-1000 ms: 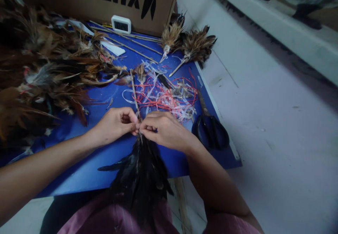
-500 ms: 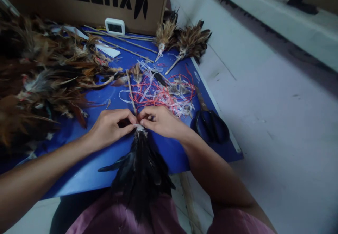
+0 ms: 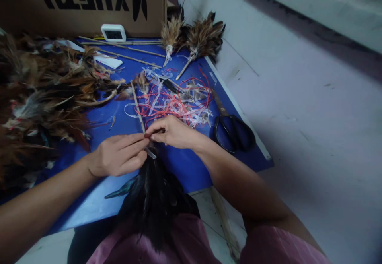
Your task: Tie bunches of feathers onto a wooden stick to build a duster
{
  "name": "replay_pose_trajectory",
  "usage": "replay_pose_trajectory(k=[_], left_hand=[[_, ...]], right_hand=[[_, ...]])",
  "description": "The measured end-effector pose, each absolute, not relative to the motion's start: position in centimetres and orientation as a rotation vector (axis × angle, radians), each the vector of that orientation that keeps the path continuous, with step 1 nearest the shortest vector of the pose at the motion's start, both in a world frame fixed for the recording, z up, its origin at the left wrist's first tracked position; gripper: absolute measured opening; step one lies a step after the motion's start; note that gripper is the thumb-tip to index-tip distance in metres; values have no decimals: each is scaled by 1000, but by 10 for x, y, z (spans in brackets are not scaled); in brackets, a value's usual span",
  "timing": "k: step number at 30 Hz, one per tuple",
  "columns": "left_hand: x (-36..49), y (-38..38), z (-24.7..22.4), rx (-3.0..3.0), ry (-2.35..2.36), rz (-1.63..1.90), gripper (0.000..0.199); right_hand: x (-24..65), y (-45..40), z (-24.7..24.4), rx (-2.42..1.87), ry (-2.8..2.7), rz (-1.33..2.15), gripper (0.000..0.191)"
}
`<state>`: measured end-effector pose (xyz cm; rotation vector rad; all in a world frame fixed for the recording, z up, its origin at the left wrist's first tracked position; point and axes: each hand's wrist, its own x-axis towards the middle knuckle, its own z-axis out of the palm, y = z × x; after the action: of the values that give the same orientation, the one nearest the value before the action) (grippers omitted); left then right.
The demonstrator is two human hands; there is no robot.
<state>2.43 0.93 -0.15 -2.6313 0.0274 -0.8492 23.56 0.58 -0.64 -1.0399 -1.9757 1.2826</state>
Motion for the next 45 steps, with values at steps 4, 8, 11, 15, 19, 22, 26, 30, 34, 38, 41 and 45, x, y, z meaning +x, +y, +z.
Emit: replay_pose_trajectory(k=[4, 8, 11, 15, 19, 22, 26, 30, 34, 38, 41, 45], left_hand=[[26, 11, 1, -2574, 119, -827, 9], [24, 10, -1, -2560, 134, -821, 9], [23, 10, -1, -2562, 142, -819, 8], [23, 10, -1, -2575, 149, -799, 6], [20, 10, -2, -2606, 145, -792, 5], [17, 11, -6, -2659, 102, -806, 5], [14, 11, -8, -2683, 80, -821, 6], [15, 8, -4, -2731, 64, -867, 4], [12, 5, -3, -2802, -5, -888, 8], [7, 3, -10, -2800, 13, -871, 6], [3, 2, -16, -2801, -13, -872, 8], [1, 1, -19, -2831, -10, -877, 9]], right_hand=[[236, 5, -5, -969, -2018, 1250, 18], [236, 4, 0, -973, -2103, 1179, 16], [236, 3, 4, -1005, -2191, 1116, 16], [236, 1, 5, -1037, -2288, 1015, 15], [235, -2, 6, -1065, -2298, 979, 14], [235, -3, 7, -1080, -2282, 980, 13], [235, -3, 8, -1115, -2234, 990, 13], [237, -4, 9, -1129, -2254, 965, 12], [238, -6, 12, -1142, -2264, 938, 12], [238, -8, 15, -1169, -2292, 923, 12], [238, -8, 16, -1179, -2316, 911, 12], [239, -8, 17, -1180, -2320, 908, 11]])
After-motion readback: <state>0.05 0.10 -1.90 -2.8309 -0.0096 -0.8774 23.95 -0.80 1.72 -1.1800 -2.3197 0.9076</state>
